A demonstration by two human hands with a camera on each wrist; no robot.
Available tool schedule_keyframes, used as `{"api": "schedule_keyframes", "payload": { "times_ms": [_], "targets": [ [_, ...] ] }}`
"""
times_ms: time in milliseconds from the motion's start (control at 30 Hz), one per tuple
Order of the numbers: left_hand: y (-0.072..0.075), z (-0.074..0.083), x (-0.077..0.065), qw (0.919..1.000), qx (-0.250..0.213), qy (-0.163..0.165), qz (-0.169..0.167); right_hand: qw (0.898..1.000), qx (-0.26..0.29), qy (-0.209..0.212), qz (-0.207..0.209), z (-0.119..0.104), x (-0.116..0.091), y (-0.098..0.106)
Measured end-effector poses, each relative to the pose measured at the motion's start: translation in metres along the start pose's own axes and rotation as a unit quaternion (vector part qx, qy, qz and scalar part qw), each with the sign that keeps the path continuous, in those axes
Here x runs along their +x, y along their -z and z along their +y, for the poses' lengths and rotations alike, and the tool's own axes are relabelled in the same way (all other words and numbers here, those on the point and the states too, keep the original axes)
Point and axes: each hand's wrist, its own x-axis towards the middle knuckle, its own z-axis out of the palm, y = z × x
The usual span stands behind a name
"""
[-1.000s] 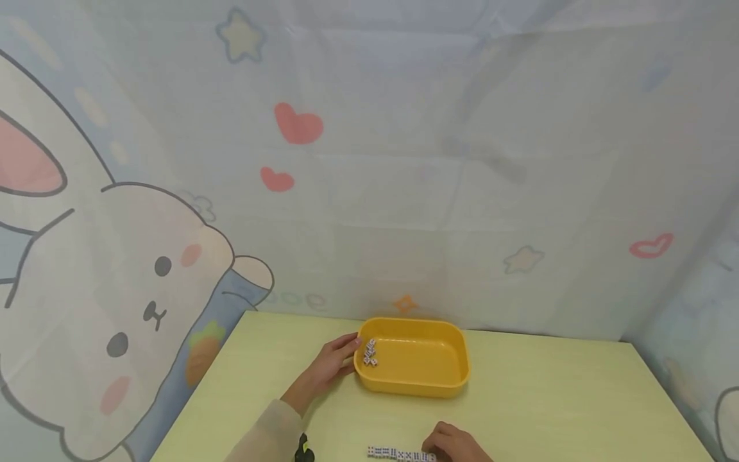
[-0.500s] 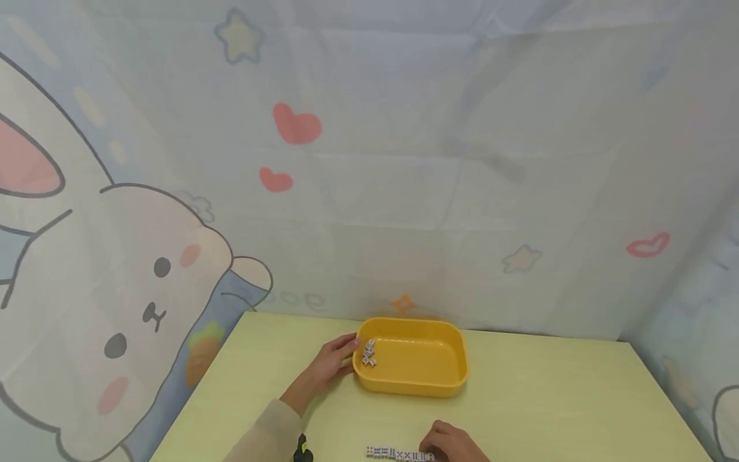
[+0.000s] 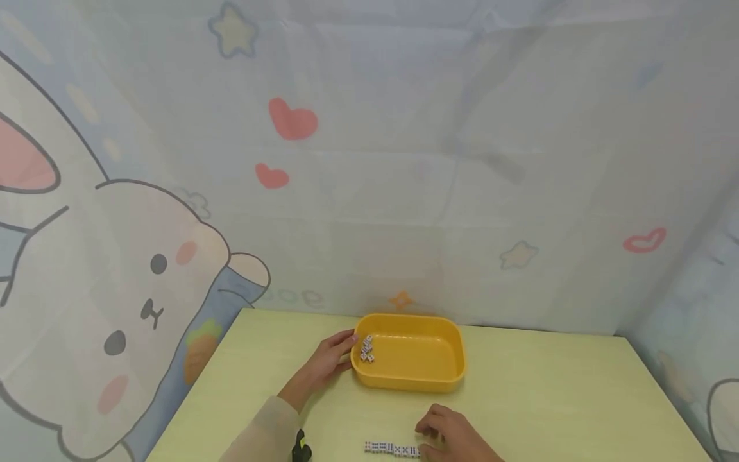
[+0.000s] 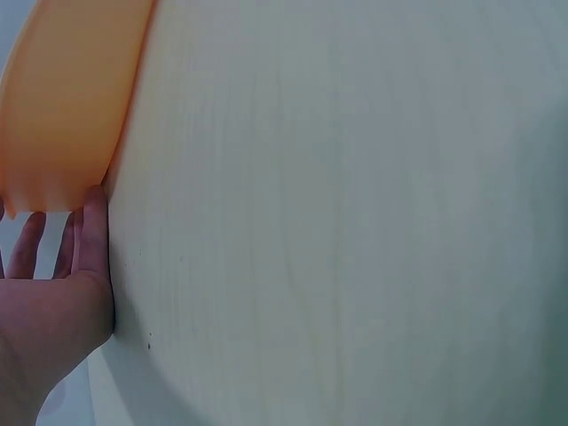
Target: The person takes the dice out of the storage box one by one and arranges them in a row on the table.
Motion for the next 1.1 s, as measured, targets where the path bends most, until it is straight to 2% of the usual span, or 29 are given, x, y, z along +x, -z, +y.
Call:
{"api": "schedule_keyframes", "payload": {
  "times_ms": [133, 267, 367, 467, 600, 800, 1100],
  "targets": [
    [0.002, 0.000, 0.000, 0.9998, 0.016, 0.008, 0.001, 0.997, -0.010, 0.050, 0.065, -0.010, 0.014, 0.007],
    [0.003, -0.001, 0.002, 0.9996, 0.026, 0.009, 0.002, 0.982, -0.016, 0.111, 0.154, -0.012, 0.038, 0.010],
    [0.002, 0.000, 0.002, 0.9997, 0.024, 0.008, 0.005, 0.976, -0.004, 0.107, 0.192, -0.013, 0.058, 0.015],
    [0.000, 0.002, 0.001, 0.9997, 0.021, 0.008, 0.009, 0.974, 0.003, 0.088, 0.207, -0.010, 0.078, 0.021],
    [-0.001, 0.003, 0.001, 0.9997, 0.021, 0.008, 0.011, 0.978, 0.010, 0.052, 0.203, -0.006, 0.104, 0.026],
    [0.000, 0.003, 0.003, 0.9998, 0.020, 0.005, 0.001, 0.986, 0.019, -0.006, 0.164, -0.002, 0.134, 0.023],
    [0.003, -0.002, 0.006, 0.9999, 0.013, 0.004, 0.001, 0.995, 0.002, 0.016, 0.099, 0.003, 0.166, 0.015]
  ]
}}
